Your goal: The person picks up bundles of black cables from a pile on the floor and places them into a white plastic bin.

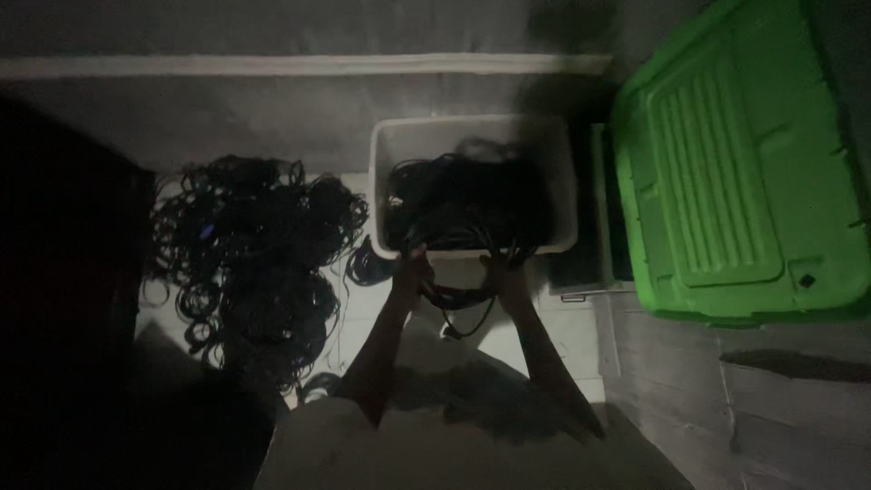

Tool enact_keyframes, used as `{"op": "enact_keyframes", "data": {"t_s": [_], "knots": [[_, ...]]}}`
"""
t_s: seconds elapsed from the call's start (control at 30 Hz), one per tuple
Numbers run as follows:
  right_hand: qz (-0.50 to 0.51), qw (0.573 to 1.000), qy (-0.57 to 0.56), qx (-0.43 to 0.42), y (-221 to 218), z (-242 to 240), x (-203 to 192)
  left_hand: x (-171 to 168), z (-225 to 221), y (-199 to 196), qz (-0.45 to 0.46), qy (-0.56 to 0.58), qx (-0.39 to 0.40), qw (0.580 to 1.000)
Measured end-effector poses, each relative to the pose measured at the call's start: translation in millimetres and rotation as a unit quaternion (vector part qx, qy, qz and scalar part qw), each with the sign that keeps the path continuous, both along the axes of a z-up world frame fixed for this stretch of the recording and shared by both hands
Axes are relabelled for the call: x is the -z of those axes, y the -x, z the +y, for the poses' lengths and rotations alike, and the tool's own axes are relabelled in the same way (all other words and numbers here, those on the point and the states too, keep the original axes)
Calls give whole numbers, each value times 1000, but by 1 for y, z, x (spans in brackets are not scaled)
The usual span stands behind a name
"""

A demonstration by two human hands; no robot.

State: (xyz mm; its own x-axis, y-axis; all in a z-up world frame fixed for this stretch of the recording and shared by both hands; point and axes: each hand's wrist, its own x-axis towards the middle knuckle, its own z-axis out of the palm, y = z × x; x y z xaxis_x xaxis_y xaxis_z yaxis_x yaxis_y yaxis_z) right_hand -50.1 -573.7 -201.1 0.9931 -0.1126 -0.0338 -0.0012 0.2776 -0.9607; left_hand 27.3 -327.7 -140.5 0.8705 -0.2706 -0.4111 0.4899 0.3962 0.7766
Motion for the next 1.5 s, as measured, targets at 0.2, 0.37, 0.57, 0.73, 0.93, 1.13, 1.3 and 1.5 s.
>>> {"op": "enact_keyframes", "data": {"t_s": [0.2,0.37,0.57,0.73,0.93,1.13,1.3,1.5], "knots": [[183,978,-74,69,-4,-18,-3,11,-48,-26,-23,-93,19,995],[67,940,324,86,-37,-41,2,20,-63,-51,-115,-148,104,977],[200,957,-47,205,-88,-75,-3,20,-99,-122,70,-181,57,979],[63,972,-16,226,-104,-92,3,33,-118,-154,-79,-111,151,979],[139,945,-150,256,-114,-106,22,58,-149,-182,25,-267,173,948],[160,935,-208,237,-135,-134,51,82,-174,-194,-82,-360,201,908],[214,943,-110,232,-135,-138,84,119,-180,-194,68,-324,132,934],[255,951,78,154,-151,-134,135,148,-186,-201,-355,-653,205,637]]}}
